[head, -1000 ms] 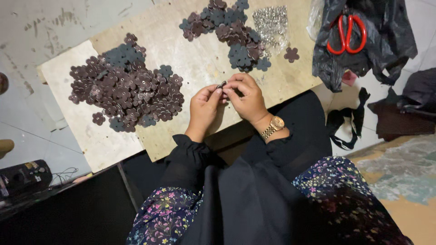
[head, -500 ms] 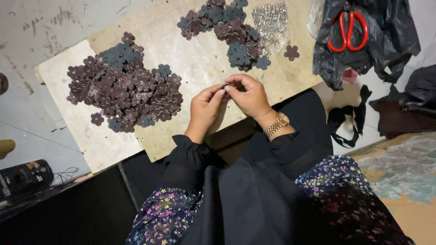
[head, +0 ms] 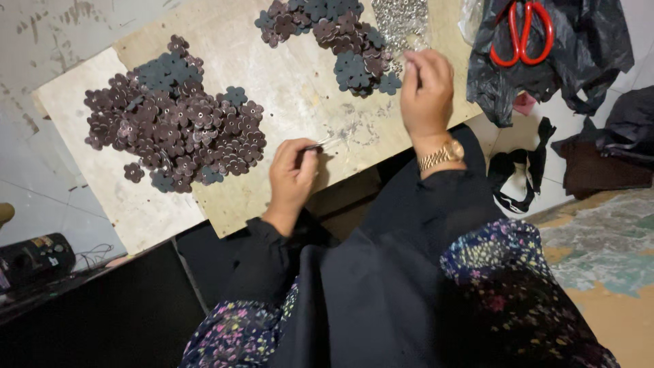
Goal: The person sits at a low work table and assembles flower-shaped cut pieces, picking up dark flower cutouts one at a time and pressing them by hand onto a small central pin to build stacked flower components, placing finished stacks aside and reaching for more pieces from the pile.
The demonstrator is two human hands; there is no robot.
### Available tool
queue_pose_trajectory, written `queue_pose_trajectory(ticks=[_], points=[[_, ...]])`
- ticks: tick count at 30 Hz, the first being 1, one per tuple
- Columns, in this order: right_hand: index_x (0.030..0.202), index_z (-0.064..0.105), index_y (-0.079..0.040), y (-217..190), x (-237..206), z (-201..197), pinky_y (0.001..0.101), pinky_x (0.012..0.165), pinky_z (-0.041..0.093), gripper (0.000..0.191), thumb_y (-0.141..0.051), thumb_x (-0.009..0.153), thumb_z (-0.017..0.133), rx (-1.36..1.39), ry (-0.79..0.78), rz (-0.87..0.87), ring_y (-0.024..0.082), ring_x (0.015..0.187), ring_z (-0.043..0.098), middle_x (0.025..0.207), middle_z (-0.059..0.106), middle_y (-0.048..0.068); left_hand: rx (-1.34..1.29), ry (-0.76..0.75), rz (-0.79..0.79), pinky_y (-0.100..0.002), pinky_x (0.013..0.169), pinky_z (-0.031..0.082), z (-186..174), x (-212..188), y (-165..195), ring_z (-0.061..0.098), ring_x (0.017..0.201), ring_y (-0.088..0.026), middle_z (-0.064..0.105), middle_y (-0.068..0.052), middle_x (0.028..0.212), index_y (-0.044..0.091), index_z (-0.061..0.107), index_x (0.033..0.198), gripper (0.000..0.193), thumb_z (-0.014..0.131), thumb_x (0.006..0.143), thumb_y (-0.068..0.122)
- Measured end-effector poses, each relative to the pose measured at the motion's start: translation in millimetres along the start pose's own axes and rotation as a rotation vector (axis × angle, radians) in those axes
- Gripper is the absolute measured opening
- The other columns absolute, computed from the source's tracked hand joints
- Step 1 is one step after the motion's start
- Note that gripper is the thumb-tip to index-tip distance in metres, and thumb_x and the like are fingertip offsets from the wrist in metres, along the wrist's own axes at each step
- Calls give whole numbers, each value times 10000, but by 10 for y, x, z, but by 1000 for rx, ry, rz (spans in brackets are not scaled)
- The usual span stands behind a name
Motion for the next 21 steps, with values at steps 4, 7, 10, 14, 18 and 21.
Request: queue_pose_trajectory(ticks=[4, 7, 10, 14, 18, 21], points=[[1190, 723, -22, 266, 115, 223, 424, 1026, 502, 176, -40, 1036, 641, -38, 5, -55, 355, 1161, 625, 1226, 699, 146, 188, 108, 48, -332, 895, 534, -494, -238, 152, 674, 989, -256, 687, -123, 1056, 30, 702, 1145, 163, 642, 994, 21], [1176, 724, -12, 479, 192, 343, 430, 1010, 500, 164, -62, 1029, 669, -95, 28, -38, 372, 1147, 616, 1229, 689, 164, 362, 176, 37, -351, 887, 537, -878, -392, 157, 673, 979, -274, 691, -124, 1048, 44, 711, 1177, 174, 665, 1009, 44], [1144, 755, -22, 586, 196, 405, 439, 994, 497, 157, -76, 1006, 703, -90, -2, -29, 370, 1126, 615, 1199, 694, 159, 563, 202, -13, -385, 847, 526, -1123, -468, 47, 655, 937, -300, 694, -128, 1016, 49, 712, 1202, 222, 711, 981, 75], [1155, 781, -22, 513, 167, 449, 456, 951, 475, 196, -65, 970, 736, -145, -59, -130, 378, 1076, 582, 1166, 662, 176, 688, 324, -2, -426, 870, 514, -1298, -515, -26, 635, 947, -316, 697, -120, 1025, 46, 670, 1236, 312, 758, 943, 106], [1094, 786, -49, 435, 179, 458, 448, 936, 474, 158, -39, 945, 733, -171, -72, -171, 357, 1040, 570, 1113, 642, 146, 734, 376, 55, -444, 884, 495, -1325, -502, 31, 614, 953, -322, 656, -127, 1027, 35, 634, 1224, 359, 778, 902, 97], [1014, 739, -55, 433, 192, 452, 450, 940, 473, 54, -55, 960, 745, -191, -59, -171, 346, 1045, 579, 1104, 655, 109, 724, 326, 115, -443, 876, 478, -1198, -490, 135, 609, 949, -308, 652, -116, 1041, 42, 639, 1214, 350, 786, 898, 79]])
Point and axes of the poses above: each hand's wrist, its own x-axis towards the middle knuckle, its own z-axis out of the palm, y = z × x, the point moved 8 cm from there along x, towards the middle knuckle
